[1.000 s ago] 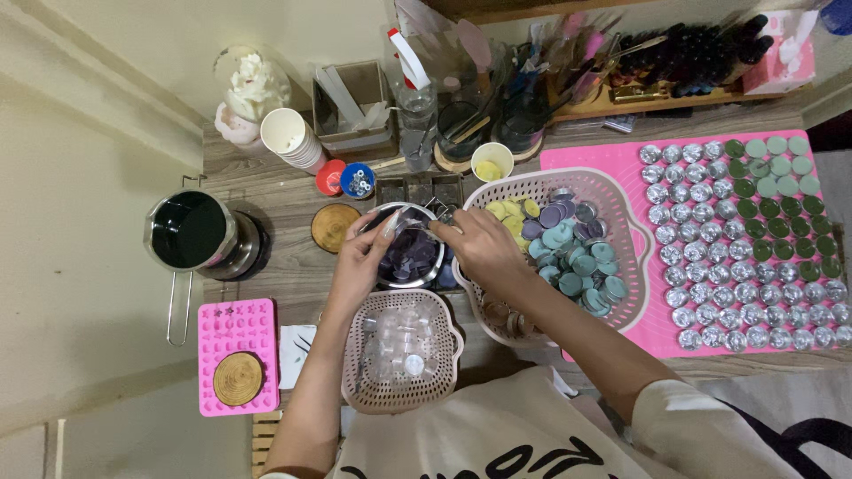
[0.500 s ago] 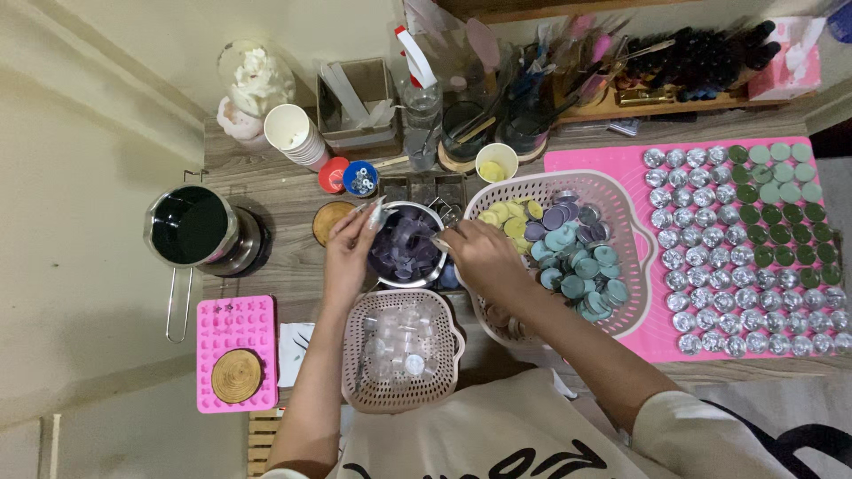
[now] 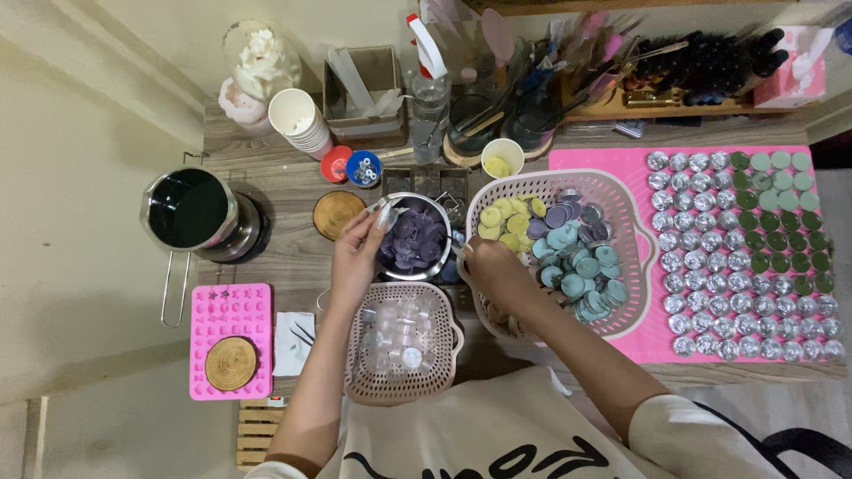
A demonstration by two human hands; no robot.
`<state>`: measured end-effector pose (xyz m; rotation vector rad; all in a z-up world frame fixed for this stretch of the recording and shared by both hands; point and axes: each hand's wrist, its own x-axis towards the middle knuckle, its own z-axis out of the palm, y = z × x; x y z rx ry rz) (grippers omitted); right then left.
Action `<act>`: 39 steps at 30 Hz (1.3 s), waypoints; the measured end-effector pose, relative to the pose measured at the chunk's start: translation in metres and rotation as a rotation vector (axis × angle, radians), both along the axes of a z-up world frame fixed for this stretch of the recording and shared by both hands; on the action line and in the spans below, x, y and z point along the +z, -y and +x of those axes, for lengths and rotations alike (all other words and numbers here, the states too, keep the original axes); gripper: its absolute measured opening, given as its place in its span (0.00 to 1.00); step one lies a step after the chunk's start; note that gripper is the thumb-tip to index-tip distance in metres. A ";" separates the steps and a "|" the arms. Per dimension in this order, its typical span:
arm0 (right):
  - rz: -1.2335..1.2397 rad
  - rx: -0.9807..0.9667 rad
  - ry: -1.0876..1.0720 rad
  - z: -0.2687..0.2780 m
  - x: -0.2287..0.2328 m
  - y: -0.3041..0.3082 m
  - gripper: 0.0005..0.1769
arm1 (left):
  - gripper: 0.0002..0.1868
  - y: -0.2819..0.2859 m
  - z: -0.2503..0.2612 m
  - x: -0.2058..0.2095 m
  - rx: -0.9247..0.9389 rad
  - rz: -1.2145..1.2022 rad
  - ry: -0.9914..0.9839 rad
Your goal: The person places colored wax disks into small silver tins on a pink mat and uses a stick to stir a dark liquid in a small pot.
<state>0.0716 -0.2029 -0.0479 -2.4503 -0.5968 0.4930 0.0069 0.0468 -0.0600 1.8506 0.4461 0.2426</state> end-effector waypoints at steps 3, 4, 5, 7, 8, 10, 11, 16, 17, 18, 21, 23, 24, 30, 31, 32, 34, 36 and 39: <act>-0.088 0.112 0.196 -0.002 0.006 0.002 0.09 | 0.19 0.003 0.001 0.000 -0.002 0.031 -0.004; -0.097 0.110 0.214 -0.003 0.010 0.004 0.09 | 0.19 0.004 0.001 0.000 0.000 0.035 -0.004; -0.106 0.107 0.232 -0.004 0.015 0.006 0.09 | 0.19 0.004 0.001 0.000 0.002 0.038 -0.005; -0.145 0.116 0.251 -0.007 0.025 0.008 0.11 | 0.19 0.003 -0.001 0.002 0.014 0.034 -0.026; -0.175 0.128 0.255 -0.007 0.031 0.009 0.11 | 0.19 0.002 -0.001 0.003 0.024 0.025 -0.045; -0.184 0.148 0.264 -0.008 0.043 0.011 0.16 | 0.19 0.002 -0.002 0.006 0.029 0.012 -0.053; -0.161 0.157 0.269 -0.007 0.048 0.013 0.20 | 0.19 0.002 -0.003 0.007 0.026 0.007 -0.043; -0.089 0.164 0.306 -0.009 0.056 0.009 0.21 | 0.19 0.001 -0.004 0.007 -0.006 -0.017 0.035; -0.097 0.145 0.314 -0.009 0.055 0.007 0.17 | 0.20 0.002 -0.004 0.006 -0.016 -0.068 0.060; -0.104 0.127 0.321 -0.009 0.054 0.005 0.13 | 0.20 0.001 -0.004 0.006 -0.025 -0.118 0.084; 0.010 0.072 0.265 -0.008 0.055 0.005 0.12 | 0.20 0.007 -0.002 0.009 0.034 -0.650 0.004; 0.055 0.017 0.208 -0.004 0.059 0.005 0.12 | 0.22 0.008 -0.002 0.018 0.022 -0.818 0.044; 0.075 -0.012 0.176 -0.004 0.061 0.006 0.13 | 0.22 0.009 -0.003 0.024 0.014 -0.904 0.060; 0.104 -0.148 -0.029 -0.011 0.074 0.009 0.14 | 0.34 0.010 -0.004 0.058 -0.015 -0.984 0.030; 0.108 -0.158 -0.050 -0.013 0.075 0.007 0.14 | 0.34 0.009 -0.004 0.062 -0.021 -1.000 0.037; 0.110 -0.170 -0.071 -0.015 0.077 0.007 0.14 | 0.35 0.009 -0.003 0.064 -0.029 -1.018 0.043; 0.115 -0.178 -0.152 -0.019 0.079 0.005 0.14 | 0.35 0.009 -0.002 0.066 -0.042 -1.041 0.052; 0.122 -0.169 -0.273 -0.023 0.081 0.002 0.16 | 0.36 0.008 -0.001 0.068 -0.048 -1.047 0.057; 0.163 -0.223 -0.323 -0.026 0.080 -0.007 0.19 | 0.35 0.009 -0.002 0.071 -0.034 -1.068 0.038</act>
